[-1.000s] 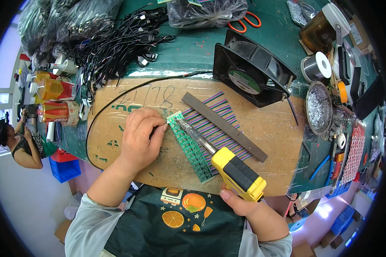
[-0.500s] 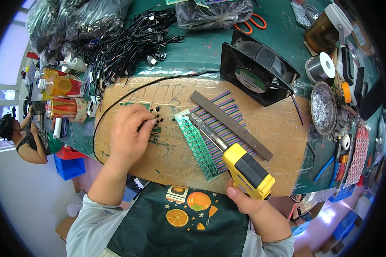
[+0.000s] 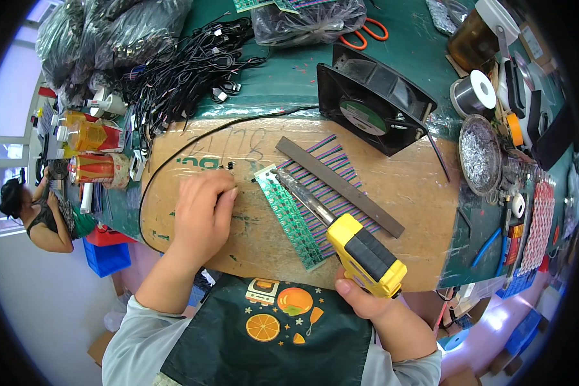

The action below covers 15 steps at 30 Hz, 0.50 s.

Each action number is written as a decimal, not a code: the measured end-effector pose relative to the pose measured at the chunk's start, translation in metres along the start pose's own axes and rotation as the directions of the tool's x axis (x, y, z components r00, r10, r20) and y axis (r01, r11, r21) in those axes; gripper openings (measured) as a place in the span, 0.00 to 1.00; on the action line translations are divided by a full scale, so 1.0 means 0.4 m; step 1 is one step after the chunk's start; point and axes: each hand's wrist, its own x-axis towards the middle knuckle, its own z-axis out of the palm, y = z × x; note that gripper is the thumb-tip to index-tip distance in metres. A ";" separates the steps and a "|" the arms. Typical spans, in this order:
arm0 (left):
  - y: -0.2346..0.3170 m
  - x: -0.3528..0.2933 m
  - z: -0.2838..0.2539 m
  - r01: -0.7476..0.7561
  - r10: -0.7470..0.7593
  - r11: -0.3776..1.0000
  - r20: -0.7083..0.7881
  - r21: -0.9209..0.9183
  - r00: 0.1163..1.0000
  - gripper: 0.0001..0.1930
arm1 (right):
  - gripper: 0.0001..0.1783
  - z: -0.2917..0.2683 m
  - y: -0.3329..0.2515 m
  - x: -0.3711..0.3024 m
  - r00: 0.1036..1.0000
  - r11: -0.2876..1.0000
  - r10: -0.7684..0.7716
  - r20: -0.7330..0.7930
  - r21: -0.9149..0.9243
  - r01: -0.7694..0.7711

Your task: The person solders wires and electronic components onto a circuit board strip using a soldering iron. The person then sets the assembled board aside and solders components onto a new circuit board strip.

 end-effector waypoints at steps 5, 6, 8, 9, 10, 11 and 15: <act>0.070 -0.047 -0.023 -0.185 0.229 0.915 0.084 -0.358 0.970 0.12 | 0.09 0.009 -0.028 0.009 0.994 0.924 -0.063 0.092 -0.372 0.093; 0.082 -0.049 -0.028 -0.273 0.340 0.873 0.104 -0.404 0.935 0.15 | 0.09 0.018 -0.031 0.017 0.994 0.924 -0.064 0.094 -0.370 0.094; 0.116 -0.050 -0.022 -0.277 0.375 0.762 0.050 -0.585 0.926 0.16 | 0.10 0.044 -0.035 0.032 0.976 0.837 -0.161 0.148 -0.504 0.215; 0.126 -0.054 -0.017 -0.278 0.375 0.761 0.049 -0.586 0.926 0.16 | 0.13 0.053 -0.035 0.036 0.980 0.852 -0.139 0.140 -0.488 0.190; 0.135 -0.058 -0.011 -0.280 0.389 0.732 0.043 -0.620 0.920 0.16 | 0.13 0.063 -0.035 0.038 0.980 0.852 -0.139 0.139 -0.488 0.190; 0.141 -0.061 -0.006 -0.283 0.401 0.703 0.036 -0.653 0.915 0.15 | 0.15 0.072 -0.035 0.040 0.984 0.886 -0.141 0.109 -0.429 0.175; 0.151 -0.068 0.006 -0.254 0.387 0.682 0.044 -0.686 0.921 0.14 | 0.20 0.070 -0.030 0.042 0.981 0.892 -0.155 0.113 -0.411 0.188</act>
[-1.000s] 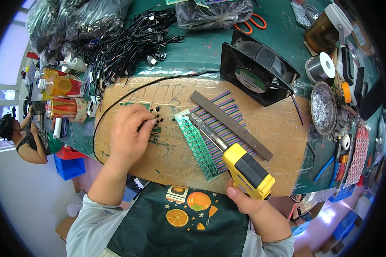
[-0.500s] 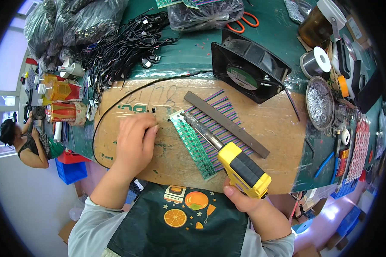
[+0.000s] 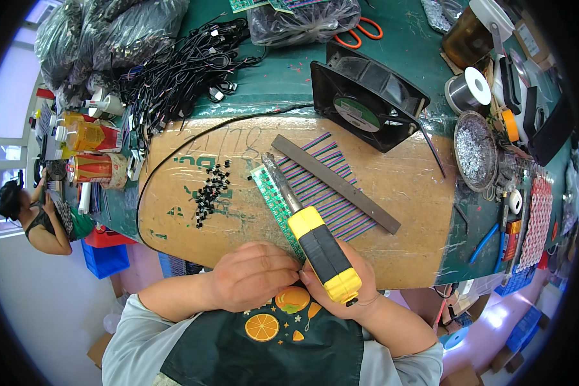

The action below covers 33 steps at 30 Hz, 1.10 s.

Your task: The person solders wires and electronic components onto a circuit board strip using a soldering iron. The person then sets the assembled board aside and solders components onto a new circuit board strip.

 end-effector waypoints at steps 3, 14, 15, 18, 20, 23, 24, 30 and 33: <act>0.000 -0.006 0.008 0.032 -0.033 0.998 -0.018 -0.052 0.999 0.16 | 0.19 0.002 -0.003 0.000 1.000 1.000 0.021 -0.001 0.017 -0.021; -0.016 -0.003 0.022 0.192 -0.203 0.974 -0.088 -0.122 0.975 0.10 | 0.11 0.011 -0.023 0.010 0.984 0.940 0.170 -0.046 0.306 -0.148; -0.017 -0.001 0.019 0.193 -0.204 0.974 -0.087 -0.122 0.975 0.10 | 0.10 0.012 -0.024 0.010 0.979 0.930 0.198 -0.043 0.322 -0.174; -0.035 0.007 -0.009 0.193 -0.188 0.980 -0.118 0.037 0.975 0.10 | 0.07 0.000 -0.043 0.013 0.960 0.886 0.281 0.000 0.385 -0.259; -0.068 0.019 -0.043 0.310 -0.226 0.887 -0.263 0.343 0.938 0.09 | 0.06 -0.008 -0.045 0.012 0.943 0.846 0.331 0.044 0.429 -0.317; -0.124 0.021 -0.057 0.346 -0.182 0.820 -0.365 0.456 0.913 0.09 | 0.05 -0.025 -0.015 -0.008 0.975 0.883 0.221 0.022 0.420 -0.209; -0.129 0.024 -0.059 0.356 -0.194 0.814 -0.363 0.459 0.912 0.09 | 0.06 -0.036 0.018 -0.027 0.975 0.897 0.200 0.092 0.383 -0.220; -0.139 0.024 -0.051 0.387 -0.234 0.786 -0.346 0.483 0.909 0.08 | 0.11 -0.047 0.003 -0.043 0.959 0.914 0.271 0.086 0.288 -0.285; -0.142 0.019 -0.048 0.400 -0.245 0.783 -0.356 0.476 0.902 0.08 | 0.13 -0.042 0.000 -0.043 0.963 0.922 0.265 0.049 0.278 -0.268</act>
